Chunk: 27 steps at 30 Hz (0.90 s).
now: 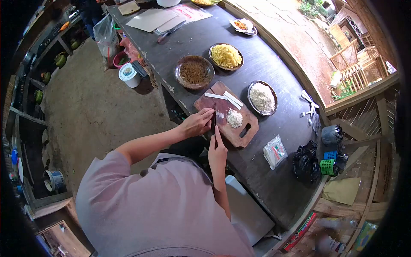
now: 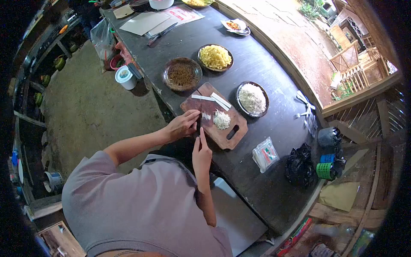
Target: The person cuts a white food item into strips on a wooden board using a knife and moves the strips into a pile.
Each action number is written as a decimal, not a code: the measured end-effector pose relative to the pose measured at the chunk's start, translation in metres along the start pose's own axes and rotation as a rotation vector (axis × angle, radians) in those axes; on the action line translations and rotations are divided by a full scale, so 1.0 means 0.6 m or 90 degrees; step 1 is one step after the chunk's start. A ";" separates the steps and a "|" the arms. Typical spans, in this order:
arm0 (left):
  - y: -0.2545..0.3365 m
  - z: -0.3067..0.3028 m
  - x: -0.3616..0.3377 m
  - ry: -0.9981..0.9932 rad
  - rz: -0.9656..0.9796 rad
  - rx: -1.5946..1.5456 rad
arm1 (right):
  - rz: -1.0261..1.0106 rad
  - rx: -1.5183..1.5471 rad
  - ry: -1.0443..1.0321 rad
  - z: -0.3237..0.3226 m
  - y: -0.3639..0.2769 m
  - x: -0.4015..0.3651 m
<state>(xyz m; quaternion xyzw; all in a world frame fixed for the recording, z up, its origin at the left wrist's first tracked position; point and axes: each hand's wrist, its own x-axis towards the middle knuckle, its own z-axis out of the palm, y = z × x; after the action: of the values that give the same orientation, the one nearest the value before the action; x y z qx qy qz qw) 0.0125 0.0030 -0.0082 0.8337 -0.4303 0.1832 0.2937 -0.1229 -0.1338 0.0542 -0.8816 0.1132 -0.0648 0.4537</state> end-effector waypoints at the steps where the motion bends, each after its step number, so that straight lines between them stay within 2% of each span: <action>1: -0.001 -0.005 0.004 -0.003 -0.020 -0.039 | -0.009 0.010 0.001 0.000 -0.002 0.005; 5: -0.006 0.010 -0.001 0.035 0.000 -0.012 | -0.077 0.026 0.050 -0.003 0.017 -0.048; 7: -0.003 0.003 0.003 0.027 -0.010 -0.033 | -0.068 0.019 0.045 -0.007 0.010 -0.037; 9: -0.006 0.006 0.000 0.019 -0.019 -0.039 | 0.029 -0.002 -0.017 -0.007 -0.006 -0.005; 10: -0.007 0.009 0.002 0.019 -0.029 -0.041 | -0.028 0.021 0.017 0.003 0.005 0.009; 15: -0.013 0.004 0.004 0.030 -0.006 -0.022 | 0.004 0.012 -0.017 -0.011 0.013 -0.030; 17: -0.006 0.003 -0.001 0.034 -0.010 -0.030 | -0.146 0.018 0.081 -0.003 0.048 -0.049; 18: -0.005 0.001 0.001 0.032 -0.015 -0.034 | -0.156 0.028 0.091 0.000 0.056 -0.046; 19: -0.004 0.002 0.003 0.031 -0.017 -0.040 | -0.152 0.029 0.094 -0.007 0.038 -0.040; 21: -0.006 0.001 0.002 0.025 -0.012 -0.038 | 0.003 0.028 -0.004 -0.020 0.004 -0.018; 27: -0.013 -0.002 0.001 0.007 -0.007 -0.025 | -0.056 0.051 0.027 -0.007 0.025 -0.030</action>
<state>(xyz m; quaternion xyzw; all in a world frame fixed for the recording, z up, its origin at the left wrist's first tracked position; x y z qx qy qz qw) 0.0192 0.0067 -0.0095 0.8290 -0.4275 0.1779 0.3137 -0.1432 -0.1410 0.0442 -0.8654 0.0812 -0.1076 0.4826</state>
